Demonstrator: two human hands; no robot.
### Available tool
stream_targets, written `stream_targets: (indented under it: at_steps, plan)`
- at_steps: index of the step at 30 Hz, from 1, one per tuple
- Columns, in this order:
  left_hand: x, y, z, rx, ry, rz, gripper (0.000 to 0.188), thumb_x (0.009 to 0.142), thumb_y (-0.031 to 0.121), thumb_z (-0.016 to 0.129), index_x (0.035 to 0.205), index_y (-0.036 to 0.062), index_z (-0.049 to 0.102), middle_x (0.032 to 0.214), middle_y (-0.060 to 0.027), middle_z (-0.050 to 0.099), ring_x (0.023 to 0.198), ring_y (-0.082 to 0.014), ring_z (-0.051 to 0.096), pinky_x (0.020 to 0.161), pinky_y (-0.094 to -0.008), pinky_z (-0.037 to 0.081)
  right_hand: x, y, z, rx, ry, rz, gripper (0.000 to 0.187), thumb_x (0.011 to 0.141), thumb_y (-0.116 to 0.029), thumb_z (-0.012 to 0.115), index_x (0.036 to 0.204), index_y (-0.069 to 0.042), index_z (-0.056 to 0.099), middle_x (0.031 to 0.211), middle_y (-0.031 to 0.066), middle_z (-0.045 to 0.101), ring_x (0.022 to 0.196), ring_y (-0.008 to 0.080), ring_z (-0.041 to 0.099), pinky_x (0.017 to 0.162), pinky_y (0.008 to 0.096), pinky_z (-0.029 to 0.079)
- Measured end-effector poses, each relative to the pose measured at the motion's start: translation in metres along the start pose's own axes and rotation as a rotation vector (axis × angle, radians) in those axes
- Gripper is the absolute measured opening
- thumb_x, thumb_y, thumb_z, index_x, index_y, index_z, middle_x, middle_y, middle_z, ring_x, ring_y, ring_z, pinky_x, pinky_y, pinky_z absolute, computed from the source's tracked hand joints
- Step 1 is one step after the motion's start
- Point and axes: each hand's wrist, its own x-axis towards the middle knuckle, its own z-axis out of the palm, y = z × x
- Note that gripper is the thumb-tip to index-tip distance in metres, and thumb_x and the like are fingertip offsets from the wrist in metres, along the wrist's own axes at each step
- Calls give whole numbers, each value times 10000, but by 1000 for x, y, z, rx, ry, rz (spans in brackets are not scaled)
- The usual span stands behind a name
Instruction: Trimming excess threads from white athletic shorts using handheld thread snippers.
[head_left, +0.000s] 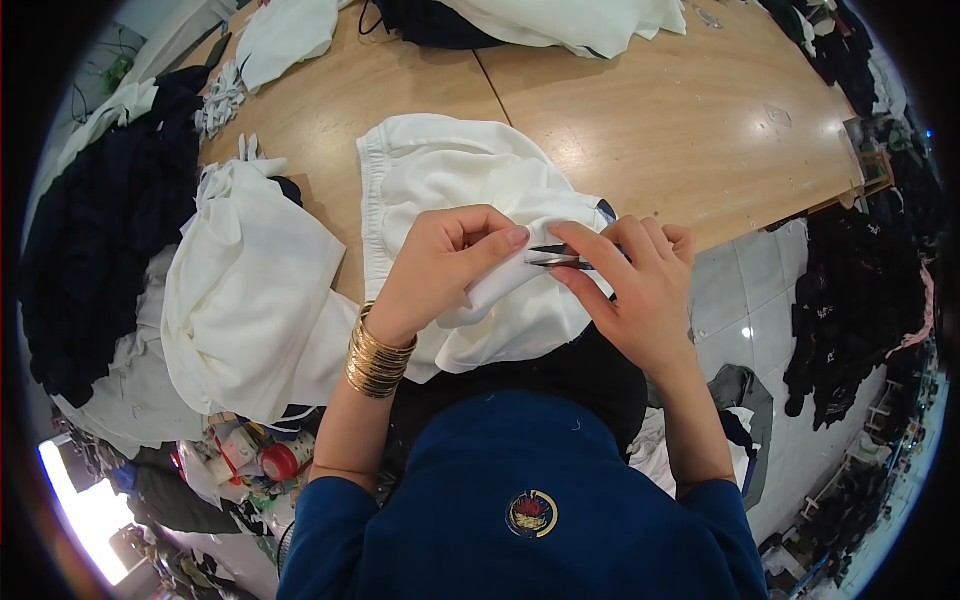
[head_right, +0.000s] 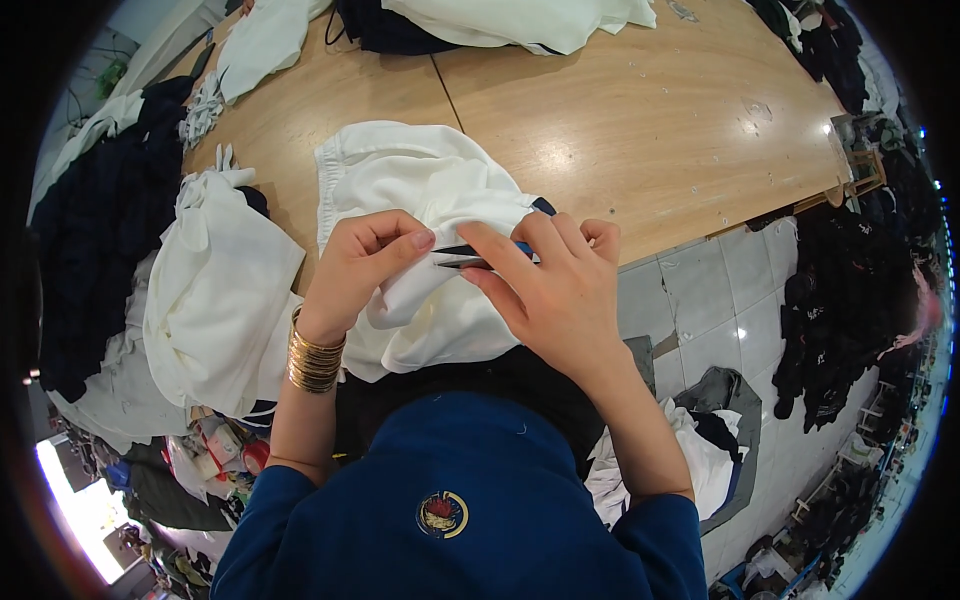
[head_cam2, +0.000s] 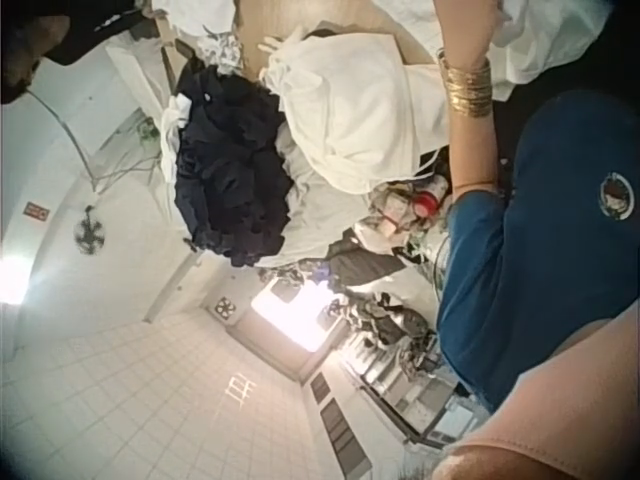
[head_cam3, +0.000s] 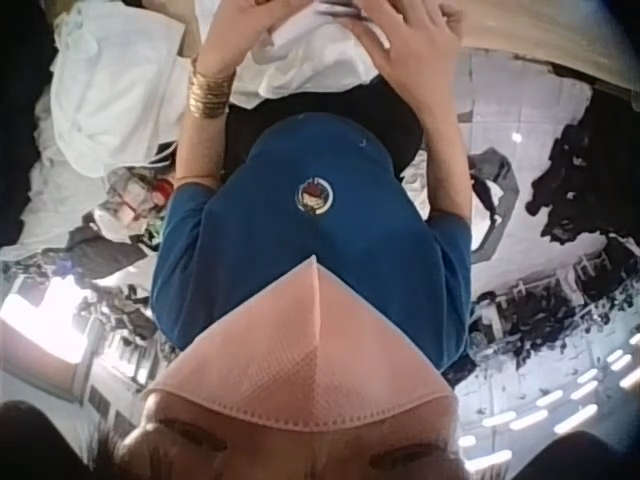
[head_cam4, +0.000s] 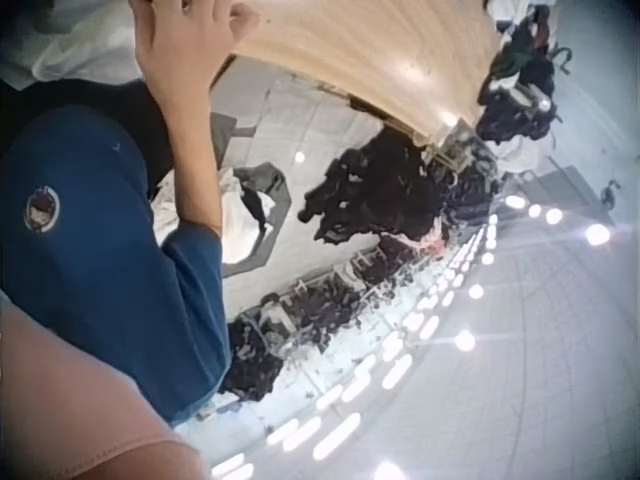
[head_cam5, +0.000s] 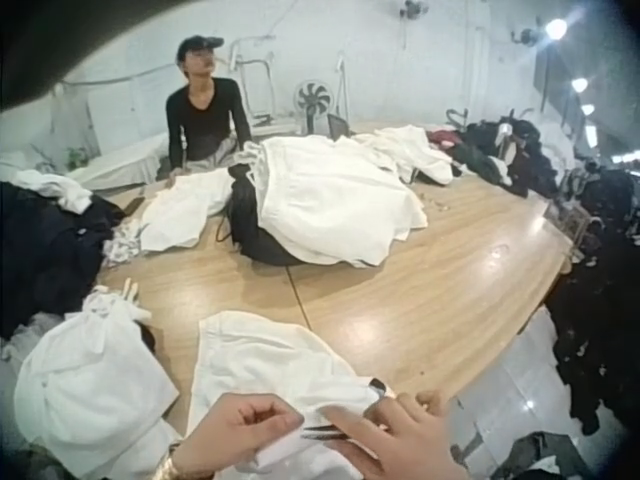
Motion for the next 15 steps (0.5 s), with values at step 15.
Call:
stream_targets:
  at_steps: [15]
  plan:
    - [-3, -10, 8, -308, 91, -25, 178, 851, 175, 630, 895, 3, 622, 769, -8, 621, 666, -36, 532, 598, -172, 418, -17, -4, 10, 209, 41, 149, 263, 767, -298, 671, 905, -91, 586, 715, 4, 553, 603, 173, 499, 577, 301, 304]
